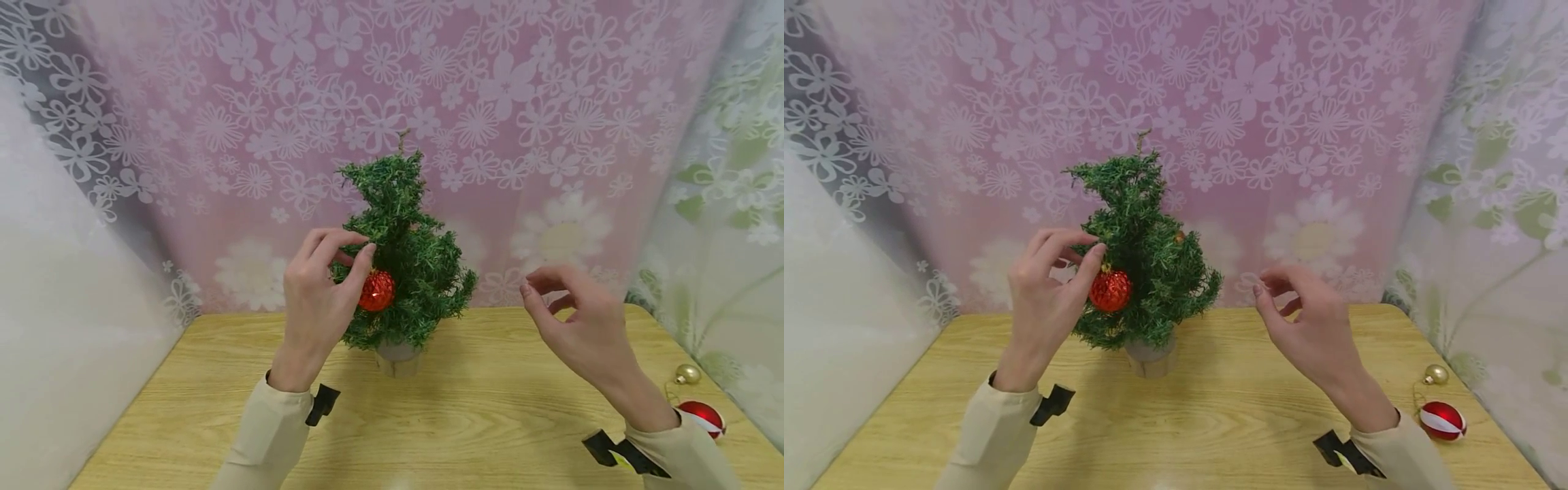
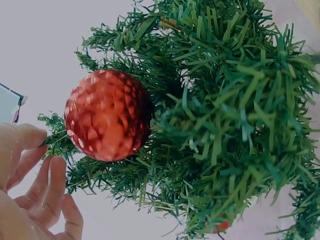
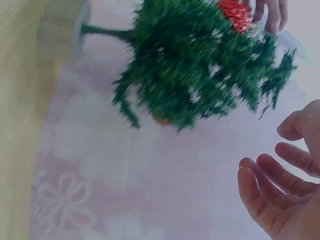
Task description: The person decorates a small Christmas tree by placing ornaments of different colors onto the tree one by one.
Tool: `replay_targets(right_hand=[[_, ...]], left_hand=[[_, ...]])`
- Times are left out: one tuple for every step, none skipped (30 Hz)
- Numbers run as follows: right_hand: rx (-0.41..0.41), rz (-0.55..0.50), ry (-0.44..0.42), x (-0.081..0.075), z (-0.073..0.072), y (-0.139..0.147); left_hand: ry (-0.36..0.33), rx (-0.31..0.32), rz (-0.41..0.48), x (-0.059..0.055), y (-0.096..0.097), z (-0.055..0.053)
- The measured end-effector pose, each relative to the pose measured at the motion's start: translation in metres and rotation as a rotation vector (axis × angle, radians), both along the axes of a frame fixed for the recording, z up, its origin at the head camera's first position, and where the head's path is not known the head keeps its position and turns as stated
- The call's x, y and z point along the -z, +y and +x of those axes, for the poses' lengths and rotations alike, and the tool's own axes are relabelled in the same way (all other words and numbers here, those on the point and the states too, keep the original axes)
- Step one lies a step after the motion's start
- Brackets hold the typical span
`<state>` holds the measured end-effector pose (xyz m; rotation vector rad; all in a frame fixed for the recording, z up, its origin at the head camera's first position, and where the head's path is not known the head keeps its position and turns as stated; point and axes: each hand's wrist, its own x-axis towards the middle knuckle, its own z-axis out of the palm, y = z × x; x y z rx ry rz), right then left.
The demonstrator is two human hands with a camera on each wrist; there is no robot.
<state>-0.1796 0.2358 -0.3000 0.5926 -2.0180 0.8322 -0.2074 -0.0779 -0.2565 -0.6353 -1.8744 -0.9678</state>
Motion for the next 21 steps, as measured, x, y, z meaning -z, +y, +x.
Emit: replay_targets(right_hand=[[0.02, 0.01, -0.009, 0.003, 0.0, 0.004], [0.039, 0.021, -0.021, 0.005, 0.0, 0.009], [0.057, 0.03, -0.036, 0.008, 0.001, 0.013], [0.078, 0.04, -0.05, 0.01, 0.001, 0.018], [0.095, 0.05, -0.065, 0.012, 0.001, 0.023], [0.109, 0.058, -0.082, 0.015, 0.0, 0.028], [0.126, 0.072, -0.093, 0.017, -0.001, 0.034], [0.14, 0.084, -0.102, 0.02, -0.003, 0.041], [0.154, 0.095, -0.116, 0.023, -0.005, 0.049], [0.17, 0.115, -0.13, 0.027, -0.007, 0.058], [0.186, 0.139, -0.15, 0.03, -0.01, 0.067], [0.207, 0.168, -0.183, 0.034, -0.013, 0.078], [0.232, 0.197, -0.23, 0.038, -0.016, 0.09], [0.247, 0.227, -0.293, 0.041, -0.019, 0.101], [0.26, 0.264, -0.365, 0.045, -0.021, 0.113], [0.275, 0.311, -0.433, 0.048, -0.024, 0.125], [0.291, 0.353, -0.505, 0.05, -0.026, 0.136], [0.315, 0.398, -0.579, 0.052, -0.027, 0.147], [0.329, 0.443, -0.639, 0.054, -0.029, 0.158], [0.34, 0.489, -0.689, 0.056, -0.03, 0.168], [0.353, 0.536, -0.729, 0.057, -0.032, 0.178]], left_hand=[[-0.003, 0.002, 0.007, 0.001, -0.001, 0.0], [-0.005, 0.004, 0.013, 0.002, -0.001, 0.0], [-0.008, 0.005, 0.018, 0.002, -0.002, 0.0], [-0.01, 0.003, 0.02, 0.003, -0.002, 0.001], [-0.011, 0.002, 0.024, 0.004, -0.003, 0.001], [-0.013, 0.002, 0.027, 0.005, -0.004, 0.001], [-0.013, 0.0, 0.027, 0.005, -0.004, 0.001], [-0.013, -0.001, 0.029, 0.006, -0.005, 0.001], [-0.014, -0.002, 0.033, 0.006, -0.006, 0.001], [-0.015, -0.004, 0.037, 0.006, -0.006, 0.001], [-0.015, -0.005, 0.042, 0.007, -0.007, 0.001], [-0.014, -0.009, 0.045, 0.007, -0.008, 0.002], [-0.011, -0.016, 0.046, 0.007, -0.009, 0.002], [-0.009, -0.021, 0.05, 0.007, -0.01, 0.002], [-0.006, -0.028, 0.055, 0.006, -0.01, 0.002], [-0.001, -0.037, 0.059, 0.006, -0.011, 0.002], [0.003, -0.045, 0.063, 0.006, -0.011, 0.002], [0.007, -0.053, 0.067, 0.006, -0.012, 0.002], [0.01, -0.061, 0.072, 0.006, -0.012, 0.002], [0.015, -0.069, 0.082, 0.007, -0.012, 0.002], [0.021, -0.079, 0.091, 0.007, -0.012, 0.002]])
